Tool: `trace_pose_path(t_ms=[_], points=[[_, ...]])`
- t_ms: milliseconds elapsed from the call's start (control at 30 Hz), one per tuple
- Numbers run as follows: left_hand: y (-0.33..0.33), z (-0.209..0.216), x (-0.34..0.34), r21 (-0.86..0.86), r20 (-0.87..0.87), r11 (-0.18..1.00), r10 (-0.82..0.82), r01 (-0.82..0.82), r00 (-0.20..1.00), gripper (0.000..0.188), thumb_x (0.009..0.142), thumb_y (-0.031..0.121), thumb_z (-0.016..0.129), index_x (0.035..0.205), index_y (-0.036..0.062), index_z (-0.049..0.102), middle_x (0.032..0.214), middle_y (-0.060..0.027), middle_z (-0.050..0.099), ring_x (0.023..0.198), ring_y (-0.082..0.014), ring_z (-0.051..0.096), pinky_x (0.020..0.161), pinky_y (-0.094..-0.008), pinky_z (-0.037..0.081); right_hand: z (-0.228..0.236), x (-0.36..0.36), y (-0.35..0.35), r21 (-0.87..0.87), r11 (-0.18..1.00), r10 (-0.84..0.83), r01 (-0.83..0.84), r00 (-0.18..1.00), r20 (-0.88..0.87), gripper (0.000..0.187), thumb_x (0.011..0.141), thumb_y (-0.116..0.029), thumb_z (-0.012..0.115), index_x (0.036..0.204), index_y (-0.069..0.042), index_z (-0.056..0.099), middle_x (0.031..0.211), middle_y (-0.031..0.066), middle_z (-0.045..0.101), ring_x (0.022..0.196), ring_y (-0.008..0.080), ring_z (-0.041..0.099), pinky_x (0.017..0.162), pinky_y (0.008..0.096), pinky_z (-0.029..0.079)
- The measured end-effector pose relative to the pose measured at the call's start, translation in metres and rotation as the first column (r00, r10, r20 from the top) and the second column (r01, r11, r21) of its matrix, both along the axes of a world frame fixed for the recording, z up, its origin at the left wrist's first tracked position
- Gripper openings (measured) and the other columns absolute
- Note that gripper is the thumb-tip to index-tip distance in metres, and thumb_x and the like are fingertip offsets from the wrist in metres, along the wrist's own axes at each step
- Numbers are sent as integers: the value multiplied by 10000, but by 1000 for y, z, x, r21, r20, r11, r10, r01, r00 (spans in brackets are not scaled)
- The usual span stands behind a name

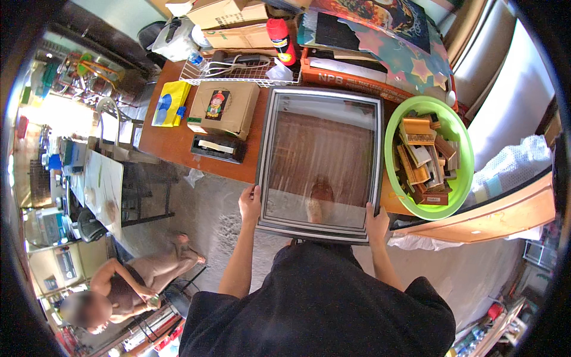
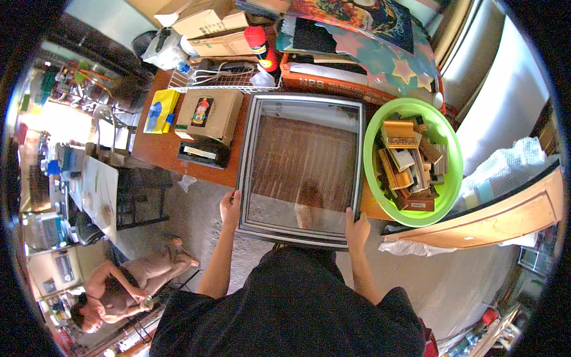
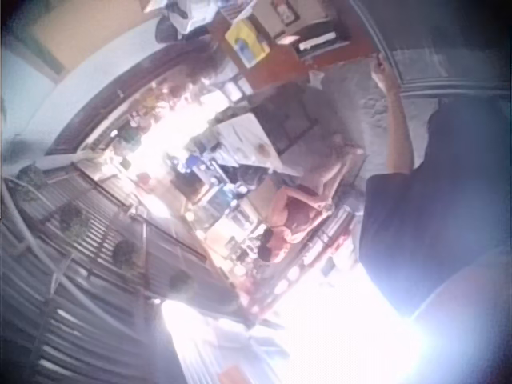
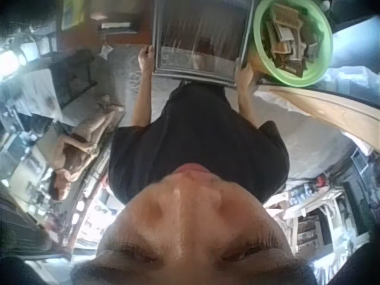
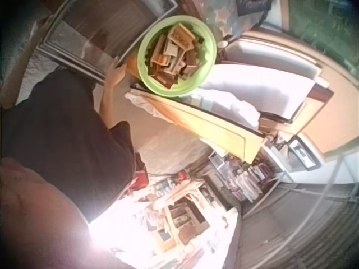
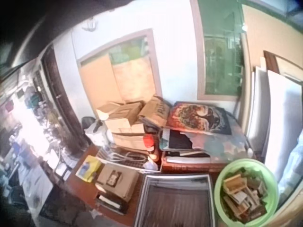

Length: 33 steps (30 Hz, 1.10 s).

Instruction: The person assembles a window frame by applying glue to white trim pieces and attaching them to the perimeter of a red-framed window screen. The person repeatedly picks up trim pieces, applies glue, and presses them into place along the frame edges.

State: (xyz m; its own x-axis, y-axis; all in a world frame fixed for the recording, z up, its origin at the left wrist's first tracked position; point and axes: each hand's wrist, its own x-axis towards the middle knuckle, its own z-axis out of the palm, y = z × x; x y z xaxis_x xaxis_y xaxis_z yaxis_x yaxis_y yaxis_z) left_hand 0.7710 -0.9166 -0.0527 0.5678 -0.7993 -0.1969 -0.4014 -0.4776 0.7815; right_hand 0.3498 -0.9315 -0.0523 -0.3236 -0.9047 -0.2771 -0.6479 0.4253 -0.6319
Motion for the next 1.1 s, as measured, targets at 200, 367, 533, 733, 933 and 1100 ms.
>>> trace_pose_path(t_ms=[200,367,533,733,933,1100], points=[[-11,14,-8,-55,230,990,-114,130,967,346,921,281,720,1114,-6,709,919,-155,668,822,-317,641,752,-418,507,16,5,-7,-12,987,150,-162,938,-312,602,1006,-480,542,1170,92,629,934,318,689,885,482,675,767,528,548],[-14,9,-9,-74,247,985,-131,153,960,295,910,237,712,1081,-2,715,960,-175,664,888,-347,648,799,-448,508,35,12,-13,47,989,148,-140,926,-348,517,1012,-455,533,1120,42,627,932,279,694,882,458,684,760,538,550],[-14,6,-8,-57,363,975,-180,214,914,237,900,211,708,1001,-2,719,945,-189,652,894,-367,639,807,-464,502,23,13,-12,-2,995,94,-102,922,-375,447,1014,-437,529,1047,3,596,942,230,695,851,438,690,726,538,550],[-17,6,-1,-12,335,958,-266,286,904,290,898,260,711,969,-21,711,876,-188,613,850,-381,617,792,-465,495,17,20,-8,-40,997,35,-59,895,-445,399,996,-424,557,1038,-29,590,903,175,686,811,399,699,691,511,559],[-18,2,13,34,395,925,-360,378,846,457,925,364,698,1068,-70,680,981,-211,617,872,-366,617,790,-453,498,27,29,14,-23,996,-85,82,912,-400,451,956,-430,635,1151,-27,576,1029,182,676,951,377,687,796,510,545],[-15,-4,28,-258,478,807,-372,532,796,402,965,245,686,1229,-53,627,1075,-207,629,983,-338,608,855,-442,492,40,38,118,-125,900,-435,417,870,-232,403,935,-429,660,1112,-68,634,1109,176,679,1033,376,673,856,493,540]])
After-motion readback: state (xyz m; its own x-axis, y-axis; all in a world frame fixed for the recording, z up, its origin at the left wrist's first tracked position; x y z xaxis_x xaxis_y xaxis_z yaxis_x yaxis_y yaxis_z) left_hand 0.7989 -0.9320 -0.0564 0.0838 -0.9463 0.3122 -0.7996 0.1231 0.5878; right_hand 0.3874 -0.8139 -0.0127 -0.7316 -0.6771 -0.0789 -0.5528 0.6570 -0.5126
